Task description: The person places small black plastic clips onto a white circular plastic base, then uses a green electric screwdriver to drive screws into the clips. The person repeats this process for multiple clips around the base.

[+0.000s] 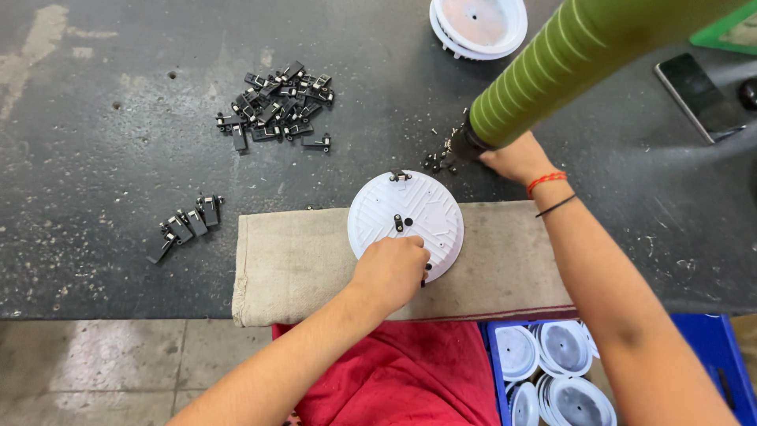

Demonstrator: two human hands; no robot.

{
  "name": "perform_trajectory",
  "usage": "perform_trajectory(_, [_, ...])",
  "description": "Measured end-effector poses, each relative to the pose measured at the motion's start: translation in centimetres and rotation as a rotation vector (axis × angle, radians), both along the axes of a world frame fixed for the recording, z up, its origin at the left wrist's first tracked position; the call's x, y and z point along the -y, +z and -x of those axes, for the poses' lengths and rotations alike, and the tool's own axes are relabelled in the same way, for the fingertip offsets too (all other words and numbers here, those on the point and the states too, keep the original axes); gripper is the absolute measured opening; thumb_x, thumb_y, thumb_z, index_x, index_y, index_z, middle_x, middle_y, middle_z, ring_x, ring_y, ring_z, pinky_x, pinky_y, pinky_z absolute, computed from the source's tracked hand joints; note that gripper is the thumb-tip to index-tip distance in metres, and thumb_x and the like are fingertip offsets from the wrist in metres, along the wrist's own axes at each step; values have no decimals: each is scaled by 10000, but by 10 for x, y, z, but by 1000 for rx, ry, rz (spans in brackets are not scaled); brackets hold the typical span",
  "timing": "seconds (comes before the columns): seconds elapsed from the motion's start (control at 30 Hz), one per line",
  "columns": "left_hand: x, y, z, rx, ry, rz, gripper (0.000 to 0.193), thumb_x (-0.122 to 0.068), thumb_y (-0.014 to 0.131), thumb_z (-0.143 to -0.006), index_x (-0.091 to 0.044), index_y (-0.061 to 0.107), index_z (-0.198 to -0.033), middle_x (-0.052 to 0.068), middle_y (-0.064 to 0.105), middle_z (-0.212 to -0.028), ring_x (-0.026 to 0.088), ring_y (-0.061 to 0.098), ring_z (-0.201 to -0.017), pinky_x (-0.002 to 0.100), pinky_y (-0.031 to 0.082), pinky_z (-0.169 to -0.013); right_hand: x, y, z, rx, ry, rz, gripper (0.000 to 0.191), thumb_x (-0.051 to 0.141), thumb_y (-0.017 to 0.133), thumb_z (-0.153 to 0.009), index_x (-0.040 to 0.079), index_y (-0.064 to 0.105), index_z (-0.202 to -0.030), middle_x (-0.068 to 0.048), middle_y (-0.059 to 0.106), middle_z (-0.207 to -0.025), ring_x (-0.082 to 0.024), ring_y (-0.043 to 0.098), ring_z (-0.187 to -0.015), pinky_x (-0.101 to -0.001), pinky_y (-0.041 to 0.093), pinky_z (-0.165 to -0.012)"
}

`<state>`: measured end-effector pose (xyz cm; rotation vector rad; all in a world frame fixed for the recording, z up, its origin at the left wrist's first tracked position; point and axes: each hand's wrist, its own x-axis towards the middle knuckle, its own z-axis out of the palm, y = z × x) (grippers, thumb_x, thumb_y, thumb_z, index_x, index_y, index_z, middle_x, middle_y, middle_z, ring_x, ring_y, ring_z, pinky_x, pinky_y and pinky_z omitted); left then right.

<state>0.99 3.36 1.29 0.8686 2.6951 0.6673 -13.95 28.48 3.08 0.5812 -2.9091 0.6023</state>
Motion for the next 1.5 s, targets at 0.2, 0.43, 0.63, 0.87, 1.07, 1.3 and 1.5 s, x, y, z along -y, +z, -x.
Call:
perform_trajectory(0.2, [-1,2,2,27,-2,14,153,-200,739,-820,-47,739,-821,112,692,-960,356,708,-838,479,569,-708,-7,0,-4,309,-200,325,216,122,815,-809,28,716,-976,-56,720,-763,-180,678,-652,-354,560,-630])
perform_trajectory(0.43, [-1,2,1,-14,-24,9,158,-206,745,-805,-48,739,-806,116,693,-953,354,708,-837,479,568,-711,-20,-12,-3,247,-41,238,159,215,770,-934,67,758,-989,-36,687,-904,-177,672,-781,-336,557,-711])
perform_trajectory(0.63, [-4,-3,0,-23,-7,27,108,-129,701,-806,-29,745,-805,140,711,-957,359,719,-843,479,580,-699,-19,-23,-13,-4,-6,139,143,193,773,-916,103,787,-1026,-67,716,-968,-221,696,-838,-338,563,-767])
perform_trajectory(0.87, [-9,-5,-3,-41,73,44,125,-80,648,-819,-10,751,-814,171,731,-943,368,736,-830,474,597,-690,1,-32,-83,-40,-126,457,130,5,674,-933,35,739,-1041,-94,753,-997,-171,725,-886,-301,581,-804])
perform_trajectory(1.07, [-7,-4,1,-2,60,41,133,-93,668,-818,-7,770,-829,195,740,-933,370,740,-844,461,603,-707,48,-54,-197,-104,74,518,236,-43,751,-824,38,711,-1042,-81,752,-1005,-205,739,-912,-319,599,-804])
perform_trajectory(1.3, [-4,-5,2,28,59,12,100,-83,701,-806,-15,773,-818,200,739,-916,371,739,-851,455,603,-717,69,-51,-199,-251,95,415,259,-61,760,-810,35,716,-1047,-91,712,-1046,-260,717,-932,-351,586,-809])
perform_trajectory(1.5, [-1,-6,3,43,80,-35,107,-104,716,-791,-11,768,-800,205,737,-896,378,736,-838,464,598,-703,72,-53,-214,-313,177,330,324,-110,686,-778,-13,709,-1086,-155,700,-1071,-305,691,-976,-403,570,-846])
